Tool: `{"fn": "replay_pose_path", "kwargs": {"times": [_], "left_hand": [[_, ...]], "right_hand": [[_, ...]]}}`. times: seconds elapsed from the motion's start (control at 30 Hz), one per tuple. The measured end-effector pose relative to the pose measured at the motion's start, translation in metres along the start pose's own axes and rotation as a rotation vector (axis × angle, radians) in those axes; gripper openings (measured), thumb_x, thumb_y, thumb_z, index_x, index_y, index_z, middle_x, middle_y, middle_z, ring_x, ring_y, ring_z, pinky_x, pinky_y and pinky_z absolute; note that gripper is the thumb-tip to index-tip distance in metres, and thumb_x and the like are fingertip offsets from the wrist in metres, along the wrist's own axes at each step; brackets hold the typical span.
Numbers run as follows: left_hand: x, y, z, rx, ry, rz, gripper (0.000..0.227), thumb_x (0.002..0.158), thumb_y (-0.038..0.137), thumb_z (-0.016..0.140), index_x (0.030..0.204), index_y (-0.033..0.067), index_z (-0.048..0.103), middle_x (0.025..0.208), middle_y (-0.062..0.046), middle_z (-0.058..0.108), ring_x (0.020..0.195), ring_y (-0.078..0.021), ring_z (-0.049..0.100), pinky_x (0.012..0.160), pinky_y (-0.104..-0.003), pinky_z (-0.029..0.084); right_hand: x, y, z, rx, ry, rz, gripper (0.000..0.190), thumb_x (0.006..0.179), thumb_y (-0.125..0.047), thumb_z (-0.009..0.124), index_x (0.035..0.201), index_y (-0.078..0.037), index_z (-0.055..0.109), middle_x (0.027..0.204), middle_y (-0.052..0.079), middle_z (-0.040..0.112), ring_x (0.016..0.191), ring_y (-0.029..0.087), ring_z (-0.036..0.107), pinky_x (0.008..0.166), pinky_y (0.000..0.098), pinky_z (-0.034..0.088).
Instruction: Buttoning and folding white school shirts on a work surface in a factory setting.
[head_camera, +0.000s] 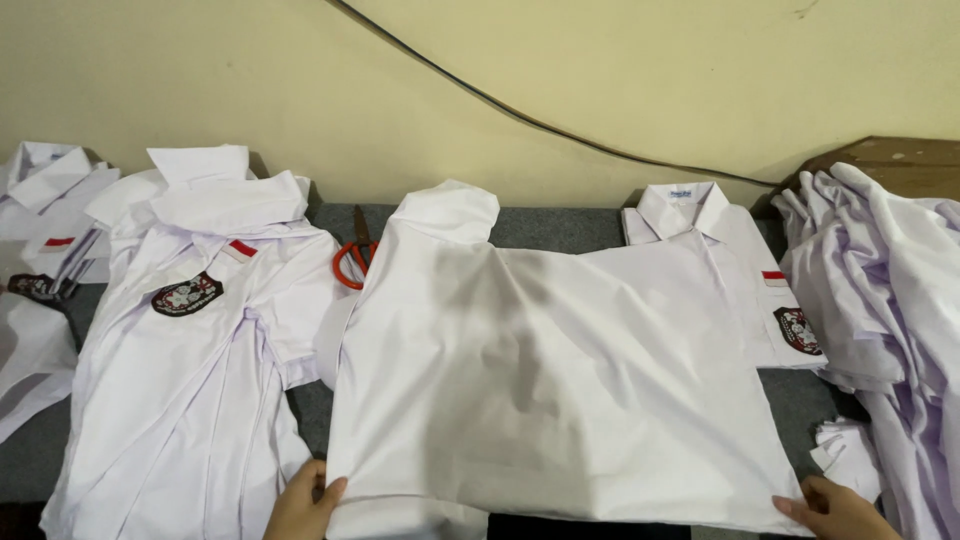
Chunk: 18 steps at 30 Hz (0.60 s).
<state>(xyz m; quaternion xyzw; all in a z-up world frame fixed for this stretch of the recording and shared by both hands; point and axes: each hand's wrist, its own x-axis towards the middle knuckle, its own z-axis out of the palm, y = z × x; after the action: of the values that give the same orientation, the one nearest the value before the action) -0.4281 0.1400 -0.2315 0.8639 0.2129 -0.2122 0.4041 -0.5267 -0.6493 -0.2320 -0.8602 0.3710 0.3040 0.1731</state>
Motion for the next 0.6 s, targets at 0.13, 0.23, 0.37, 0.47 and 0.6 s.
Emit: {"fn": "replay_pose_path", "kwargs": {"times": [0.13,0.23,0.37,0.47,0.6], "left_hand": [[-0.001,0.016,-0.023,0.137,0.036,-0.052,0.04,0.086,0.051,0.068,0.117,0.0253,0.066,0.118,0.006,0.082,0.109,-0.0167,0.077,0.099,-0.03,0.052],[-0.028,0.075,-0.059,0.027,0.245,0.019,0.049,0.089,0.051,0.062,0.129,0.0233,0.062,0.116,0.003,0.076,0.1,-0.0229,0.076,0.096,-0.037,0.05],[-0.033,0.174,-0.082,-0.185,0.32,0.295,0.039,0.095,0.038,0.06,0.125,0.0144,0.063,0.123,-0.003,0.071,0.115,-0.0221,0.065,0.1,-0.036,0.046],[0.021,0.224,-0.08,-0.167,0.328,0.406,0.037,0.095,0.038,0.059,0.122,0.0131,0.062,0.119,-0.003,0.07,0.109,-0.0225,0.066,0.096,-0.036,0.046],[0.119,0.256,-0.071,0.002,0.358,0.482,0.048,0.104,0.044,0.057,0.127,0.0022,0.062,0.123,-0.025,0.068,0.122,-0.0446,0.062,0.103,-0.057,0.049]], "right_hand": [[-0.056,-0.042,-0.026,-0.139,0.021,0.042,0.06,0.082,-0.073,0.067,0.11,-0.021,0.077,0.104,-0.001,0.084,0.093,0.013,0.079,0.084,0.0228,0.054],[-0.083,-0.084,-0.057,0.076,0.24,0.025,0.081,0.077,-0.071,0.069,0.136,-0.015,0.066,0.132,0.01,0.078,0.12,0.029,0.075,0.103,0.0406,0.053],[-0.118,-0.174,-0.111,0.499,0.417,-0.377,0.053,0.094,-0.032,0.066,0.136,-0.002,0.057,0.133,0.015,0.066,0.119,0.031,0.064,0.099,0.0437,0.051],[-0.112,-0.233,-0.141,0.643,0.43,-0.498,0.05,0.099,-0.031,0.057,0.141,-0.005,0.05,0.139,0.009,0.058,0.121,0.025,0.058,0.099,0.0416,0.048],[-0.003,-0.271,-0.16,0.618,0.564,-0.566,0.057,0.108,-0.045,0.06,0.145,-0.003,0.05,0.136,0.026,0.061,0.122,0.043,0.06,0.091,0.0542,0.055]]}}
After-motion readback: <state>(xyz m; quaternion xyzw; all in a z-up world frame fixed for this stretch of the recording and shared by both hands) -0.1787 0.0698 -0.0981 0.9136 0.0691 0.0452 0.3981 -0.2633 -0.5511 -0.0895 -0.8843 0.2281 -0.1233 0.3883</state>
